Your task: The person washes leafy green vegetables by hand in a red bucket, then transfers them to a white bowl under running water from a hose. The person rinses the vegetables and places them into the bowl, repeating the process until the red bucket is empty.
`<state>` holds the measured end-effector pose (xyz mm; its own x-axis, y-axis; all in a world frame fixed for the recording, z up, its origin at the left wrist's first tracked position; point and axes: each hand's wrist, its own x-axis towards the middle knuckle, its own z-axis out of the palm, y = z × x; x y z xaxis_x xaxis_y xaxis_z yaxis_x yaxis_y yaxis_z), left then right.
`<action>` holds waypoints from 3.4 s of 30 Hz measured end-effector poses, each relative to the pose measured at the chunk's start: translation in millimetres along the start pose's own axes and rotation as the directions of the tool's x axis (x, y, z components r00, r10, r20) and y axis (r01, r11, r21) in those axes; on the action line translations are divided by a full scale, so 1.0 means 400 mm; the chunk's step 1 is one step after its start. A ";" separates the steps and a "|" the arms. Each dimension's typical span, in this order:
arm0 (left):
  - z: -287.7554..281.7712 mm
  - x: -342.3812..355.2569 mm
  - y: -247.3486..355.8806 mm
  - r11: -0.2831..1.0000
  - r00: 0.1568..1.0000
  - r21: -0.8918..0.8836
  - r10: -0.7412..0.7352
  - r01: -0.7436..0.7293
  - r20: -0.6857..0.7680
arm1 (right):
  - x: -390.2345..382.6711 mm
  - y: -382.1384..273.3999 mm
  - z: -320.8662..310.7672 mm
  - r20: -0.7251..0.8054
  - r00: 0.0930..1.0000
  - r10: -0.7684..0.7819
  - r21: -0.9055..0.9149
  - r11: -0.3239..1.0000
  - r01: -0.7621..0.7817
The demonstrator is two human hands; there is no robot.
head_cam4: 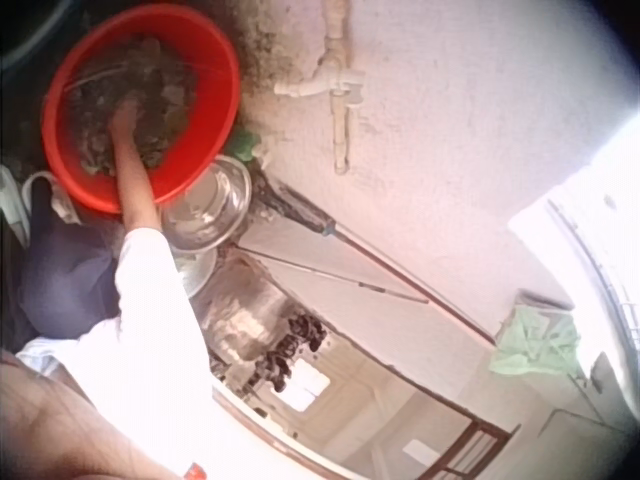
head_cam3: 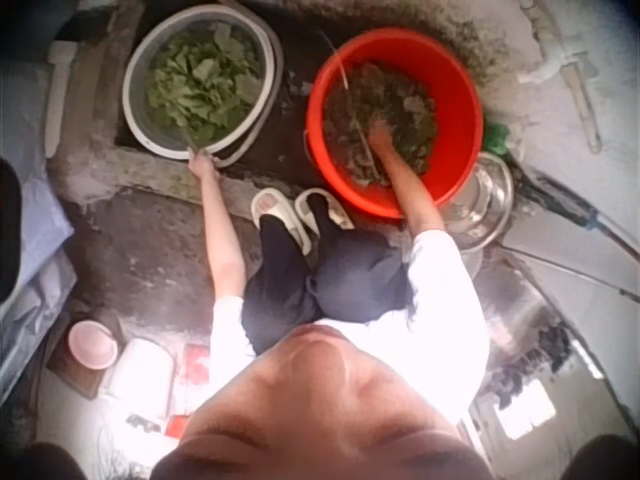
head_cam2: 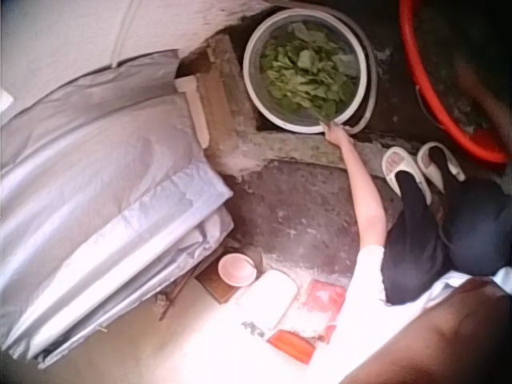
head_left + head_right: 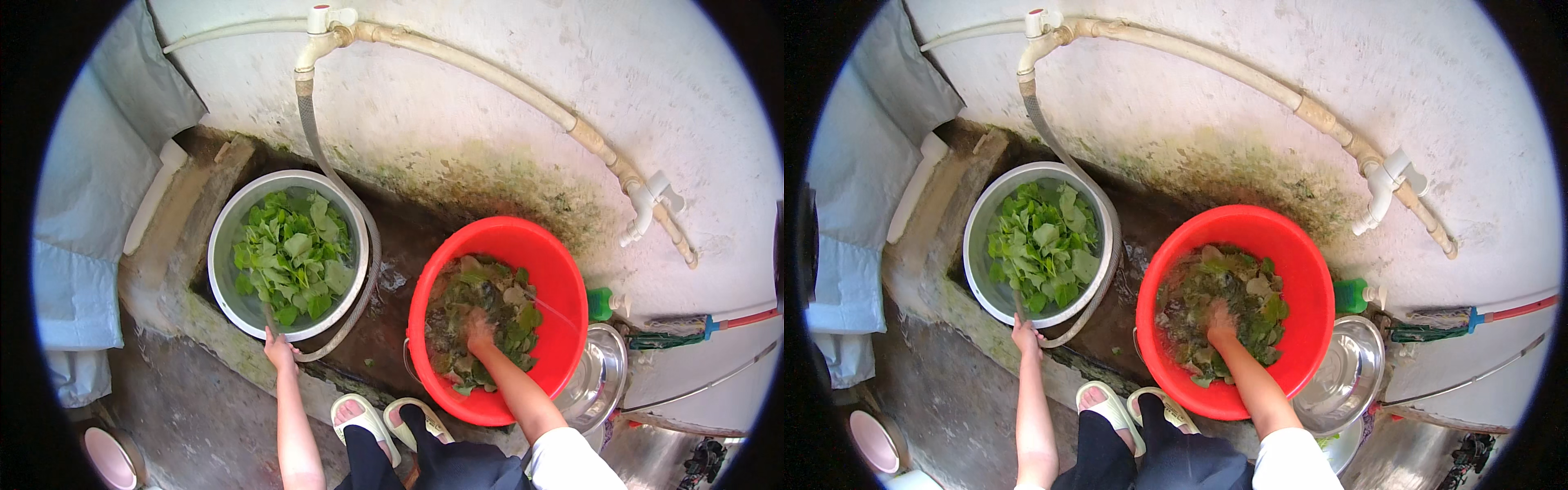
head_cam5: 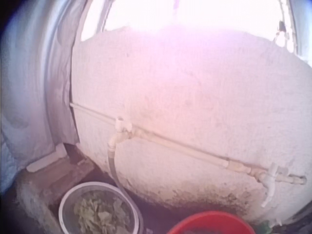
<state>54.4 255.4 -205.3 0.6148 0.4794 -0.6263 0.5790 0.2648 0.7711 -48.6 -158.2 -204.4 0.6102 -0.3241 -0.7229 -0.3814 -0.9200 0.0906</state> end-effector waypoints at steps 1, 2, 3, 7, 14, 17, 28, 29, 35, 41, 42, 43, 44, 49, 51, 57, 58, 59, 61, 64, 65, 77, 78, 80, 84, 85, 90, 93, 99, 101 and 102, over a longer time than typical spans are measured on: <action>-0.035 0.011 0.013 1.000 1.000 0.006 0.013 -0.013 -0.021 | -0.032 -0.064 -0.051 0.055 0.998 -0.020 -0.052 0.998 0.023; -0.047 0.015 0.019 1.000 1.000 0.004 0.017 -0.017 -0.022 | -0.061 -0.095 -0.101 0.099 0.995 -0.016 -0.110 0.994 0.027; -0.045 0.011 0.014 1.000 1.000 0.001 0.010 -0.010 -0.013 | -0.065 -0.086 -0.118 0.062 0.998 0.008 0.044 0.999 -0.011; -0.017 0.005 0.003 1.000 0.999 -0.007 0.025 -0.025 0.021 | -0.095 0.024 -0.174 -0.139 0.984 -0.110 0.576 0.799 0.170; -0.041 0.012 0.012 1.000 1.000 0.008 0.028 -0.028 -0.011 | -0.184 -0.002 -0.305 -0.356 0.917 -0.178 0.193 0.946 0.259; -0.036 0.012 0.011 1.000 1.000 0.009 0.016 -0.016 -0.004 | -0.117 -0.047 -0.259 -0.225 0.971 -0.074 0.069 0.993 0.092; -0.029 0.009 0.011 0.999 1.000 -0.029 -0.022 0.022 -0.008 | 0.012 -0.113 -0.172 -0.045 0.991 -0.122 0.089 0.988 0.126; -0.032 0.009 0.012 0.999 1.000 -0.032 -0.019 0.019 -0.009 | -0.026 -0.118 -0.217 -0.067 0.984 -0.165 0.085 0.982 0.170; -0.040 0.013 0.007 1.000 1.000 -0.001 0.010 -0.010 -0.014 | -0.180 -0.032 -0.394 -0.438 0.858 -0.267 0.581 0.644 0.497; -0.015 -0.001 0.014 1.000 1.000 -0.013 -0.024 0.024 0.001 | -0.097 0.014 -0.291 -0.372 0.923 -0.094 0.322 0.920 0.223; -0.017 0.000 0.015 1.000 1.000 -0.014 -0.023 0.023 0.001 | -0.071 0.013 -0.247 -0.352 0.933 -0.079 0.268 0.946 0.181; -0.026 0.000 0.016 1.000 1.000 -0.012 -0.022 0.022 -0.003 | -0.067 -0.016 -0.223 -0.255 0.965 -0.060 0.258 0.958 0.127; -0.035 0.001 0.017 1.000 1.000 -0.015 -0.016 0.016 -0.013 | -0.062 -0.043 -0.198 -0.245 0.968 -0.056 0.263 0.957 0.122; -0.016 -0.004 0.017 0.999 1.000 -0.033 -0.020 0.020 -0.007 | 0.011 -0.079 -0.051 -0.156 0.988 0.017 0.252 0.968 0.023; -0.019 -0.001 0.014 0.999 1.000 -0.030 -0.019 0.019 -0.003 | 0.012 -0.098 -0.047 -0.048 0.999 -0.006 0.232 0.973 0.017; -0.028 0.006 0.011 0.999 1.000 -0.032 -0.016 0.016 0.009 | -0.096 -0.084 -0.170 0.018 0.979 -0.205 0.529 0.832 0.164; -0.029 0.004 0.013 0.999 1.000 -0.041 -0.013 0.013 0.008 | -0.137 -0.070 -0.203 0.043 0.976 -0.212 0.719 0.685 0.117; -0.034 0.003 0.014 0.999 1.000 -0.047 -0.010 0.010 0.007 | -0.175 -0.057 -0.227 0.068 0.972 -0.223 0.867 0.496 0.053; -0.034 0.003 0.014 0.999 1.000 -0.047 -0.005 0.005 -0.002 | -0.227 -0.020 -0.263 -0.007 0.975 -0.224 0.963 0.262 0.067; -0.021 0.006 0.004 0.998 1.000 -0.059 -0.017 0.016 -0.006 | -0.302 0.034 -0.335 -0.057 0.975 -0.217 0.997 0.039 0.067; -0.027 0.011 0.002 0.998 1.000 -0.058 -0.014 0.013 -0.012 | -0.346 0.018 -0.387 -0.097 0.963 -0.253 0.995 -0.044 0.088; -0.024 0.000 0.011 0.998 1.000 -0.065 -0.023 0.024 0.015 | -0.438 0.078 -0.507 -0.201 0.966 -0.165 0.977 0.040 0.210; -0.023 -0.001 0.010 0.998 1.000 -0.062 -0.027 0.028 0.015 | -0.435 0.079 -0.508 -0.216 0.959 -0.182 0.968 0.092 0.235; -0.015 0.000 0.010 0.997 1.000 -0.070 -0.012 0.014 0.026 | -0.450 0.080 -0.527 -0.212 0.969 -0.127 0.974 0.056 0.220; -0.030 0.004 0.008 0.997 1.000 -0.074 -0.026 0.026 0.005 | -0.438 0.070 -0.532 -0.215 0.967 -0.139 0.976 -0.002 0.217; -0.032 0.007 0.006 0.998 1.000 -0.066 -0.022 0.022 0.009 | -0.438 0.069 -0.539 -0.220 0.966 -0.138 0.975 0.012 0.224; -0.023 0.006 0.006 0.999 0.999 -0.046 -0.028 0.027 -0.020 | -0.445 0.014 -0.589 -0.270 0.953 -0.136 0.960 0.033 0.277; -0.019 0.002 0.009 0.999 1.000 -0.042 -0.024 0.023 -0.017 | -0.431 -0.060 -0.639 -0.326 0.924 -0.198 0.941 0.029 0.338; -0.031 -0.001 0.020 1.000 1.000 -0.015 -0.022 0.021 -0.014 | -0.331 -0.397 -0.698 -0.446 0.730 -0.517 0.843 0.031 0.537; -0.017 -0.005 0.015 0.999 1.000 -0.027 -0.028 0.028 -0.004 | -0.195 -0.516 -0.640 -0.522 0.656 -0.546 0.702 0.163 0.694; -0.030 0.002 0.013 0.999 0.999 -0.031 -0.029 0.029 -0.013 | -0.166 -0.573 -0.620 -0.425 0.691 -0.585 0.778 0.154 0.609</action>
<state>51.3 267.2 -200.4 0.5907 0.4824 -0.6469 0.5797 0.3039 0.7560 170.4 19.4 -7.0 0.9396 0.2205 -0.2617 -0.2279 -0.1673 -0.9592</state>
